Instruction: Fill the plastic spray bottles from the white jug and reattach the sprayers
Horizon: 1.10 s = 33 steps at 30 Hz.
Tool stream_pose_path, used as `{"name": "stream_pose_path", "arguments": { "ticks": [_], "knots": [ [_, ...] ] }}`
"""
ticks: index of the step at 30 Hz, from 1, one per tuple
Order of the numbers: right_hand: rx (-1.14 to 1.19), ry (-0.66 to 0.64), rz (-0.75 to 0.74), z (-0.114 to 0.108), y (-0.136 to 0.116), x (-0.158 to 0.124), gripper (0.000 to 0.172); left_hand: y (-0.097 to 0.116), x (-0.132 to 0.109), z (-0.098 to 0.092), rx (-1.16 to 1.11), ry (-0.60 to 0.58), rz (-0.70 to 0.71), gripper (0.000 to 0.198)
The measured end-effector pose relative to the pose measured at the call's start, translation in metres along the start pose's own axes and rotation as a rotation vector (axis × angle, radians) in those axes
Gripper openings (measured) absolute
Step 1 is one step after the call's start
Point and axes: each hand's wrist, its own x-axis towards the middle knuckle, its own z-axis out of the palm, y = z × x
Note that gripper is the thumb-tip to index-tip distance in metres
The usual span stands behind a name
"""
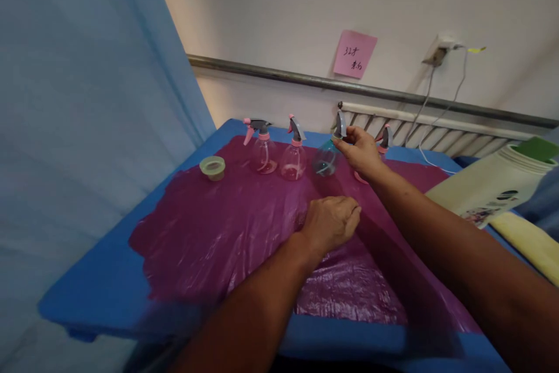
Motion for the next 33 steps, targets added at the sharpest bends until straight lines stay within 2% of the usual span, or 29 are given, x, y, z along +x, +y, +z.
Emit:
{"name": "stream_pose_path", "arguments": {
  "ticks": [6, 11, 15, 19, 22, 25, 28, 31, 33],
  "knots": [
    [-0.041, -0.039, 0.001, 0.020, 0.022, -0.001, 0.041, 0.004, -0.002, -0.002, 0.014, -0.057, 0.003, 0.027],
    [-0.080, -0.045, -0.032, 0.019, 0.020, -0.010, 0.046, 0.005, 0.000, -0.005, 0.012, -0.085, -0.018, 0.024],
    [-0.130, 0.051, -0.088, -0.006, 0.007, -0.019, 0.049, 0.004, 0.001, -0.007, 0.002, -0.076, -0.030, 0.023],
    [-0.272, 0.375, -0.169, -0.050, 0.009, -0.019, 0.054, 0.004, 0.000, -0.007, -0.008, -0.049, -0.036, 0.028],
    [-0.340, 0.580, -0.051, -0.076, 0.027, -0.014, 0.067, 0.004, -0.001, -0.006, -0.012, -0.043, -0.030, 0.029],
    [-0.323, 0.594, 0.102, -0.084, 0.050, -0.014, 0.071, 0.003, -0.001, -0.004, -0.011, -0.049, -0.021, 0.029],
    [-0.291, 0.539, 0.150, -0.080, 0.065, -0.016, 0.057, 0.001, -0.002, -0.003, -0.011, -0.060, -0.012, 0.027],
    [-0.268, 0.512, 0.157, -0.077, 0.068, -0.018, 0.042, 0.000, -0.002, -0.003, -0.012, -0.051, -0.010, 0.023],
    [-0.252, 0.507, 0.150, -0.076, 0.063, -0.019, 0.039, -0.001, -0.003, -0.003, -0.008, -0.040, -0.005, 0.021]
  ]
}}
